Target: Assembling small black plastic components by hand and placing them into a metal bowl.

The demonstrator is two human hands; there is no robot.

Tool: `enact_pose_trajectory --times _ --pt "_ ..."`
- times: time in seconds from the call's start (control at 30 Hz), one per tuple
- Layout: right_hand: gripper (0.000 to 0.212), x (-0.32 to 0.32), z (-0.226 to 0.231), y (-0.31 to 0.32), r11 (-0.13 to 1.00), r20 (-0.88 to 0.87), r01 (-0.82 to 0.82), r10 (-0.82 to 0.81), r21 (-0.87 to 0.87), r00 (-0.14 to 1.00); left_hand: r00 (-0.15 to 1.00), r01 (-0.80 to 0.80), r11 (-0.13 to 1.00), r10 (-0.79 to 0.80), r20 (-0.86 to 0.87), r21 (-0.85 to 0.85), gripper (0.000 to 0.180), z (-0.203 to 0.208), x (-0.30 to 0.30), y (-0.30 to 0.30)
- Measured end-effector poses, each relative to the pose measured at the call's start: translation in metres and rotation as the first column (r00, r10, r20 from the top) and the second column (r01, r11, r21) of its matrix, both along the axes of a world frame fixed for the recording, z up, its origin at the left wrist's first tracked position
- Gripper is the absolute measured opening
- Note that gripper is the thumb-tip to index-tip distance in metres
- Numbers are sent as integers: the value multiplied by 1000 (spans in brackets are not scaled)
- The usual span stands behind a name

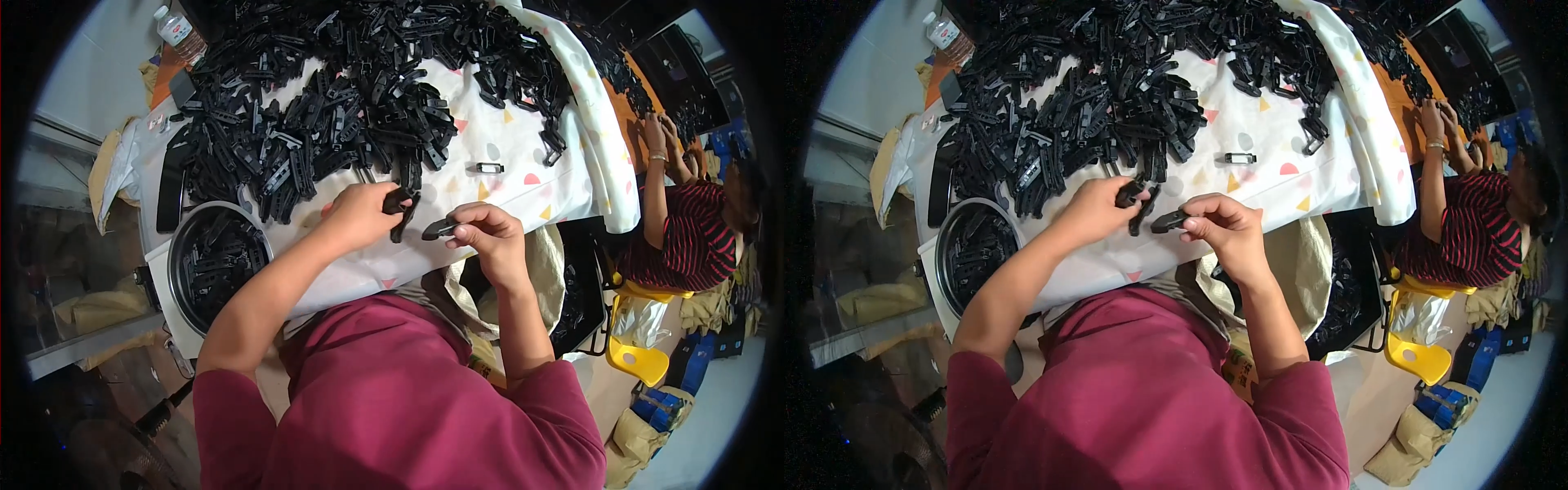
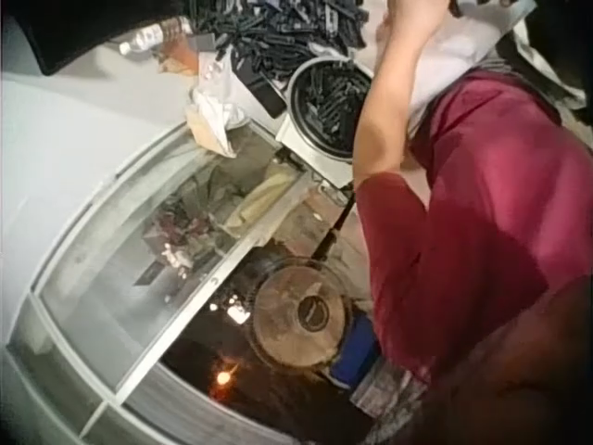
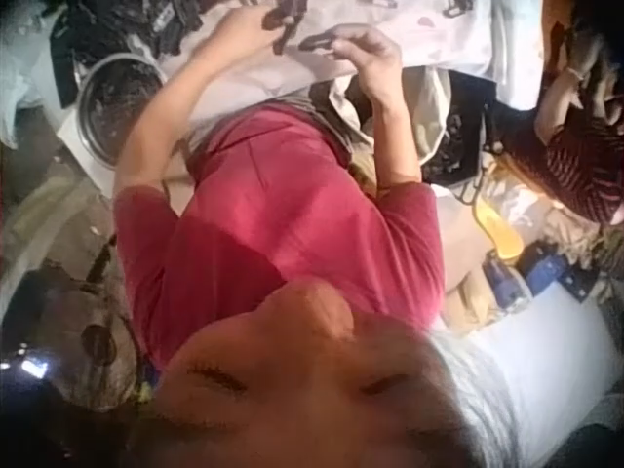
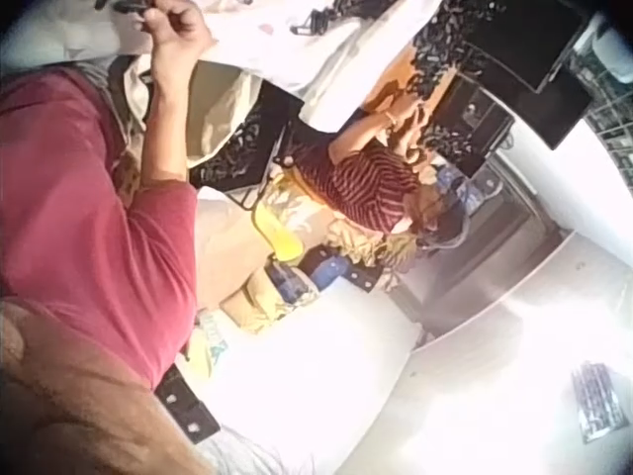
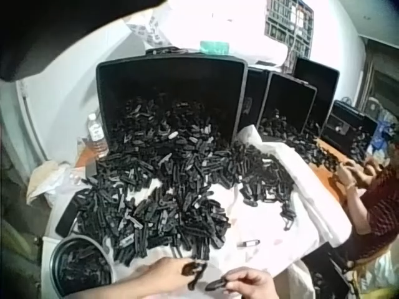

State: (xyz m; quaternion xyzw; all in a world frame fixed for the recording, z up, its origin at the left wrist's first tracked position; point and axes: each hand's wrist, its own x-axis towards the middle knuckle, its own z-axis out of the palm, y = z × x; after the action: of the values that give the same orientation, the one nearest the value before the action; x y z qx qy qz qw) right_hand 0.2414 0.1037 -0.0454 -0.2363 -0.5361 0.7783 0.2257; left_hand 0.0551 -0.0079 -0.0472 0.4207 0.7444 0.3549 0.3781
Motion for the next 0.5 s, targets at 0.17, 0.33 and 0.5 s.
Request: enact_pose_trajectory --times 0.17,0.33,0.5 --pt "13 -1 7 -7 997 -85 -65 69 50 994 712 -94 996 68 699 -1 15 19 3 -9" --pt "15 -4 15 -21 842 -84 30 18 538 996 687 -50 993 -41 726 104 26 30 6 -13" --pt "15 -8 25 -30 705 -114 111 -43 701 993 742 39 990 -120 659 136 33 36 1 -18"
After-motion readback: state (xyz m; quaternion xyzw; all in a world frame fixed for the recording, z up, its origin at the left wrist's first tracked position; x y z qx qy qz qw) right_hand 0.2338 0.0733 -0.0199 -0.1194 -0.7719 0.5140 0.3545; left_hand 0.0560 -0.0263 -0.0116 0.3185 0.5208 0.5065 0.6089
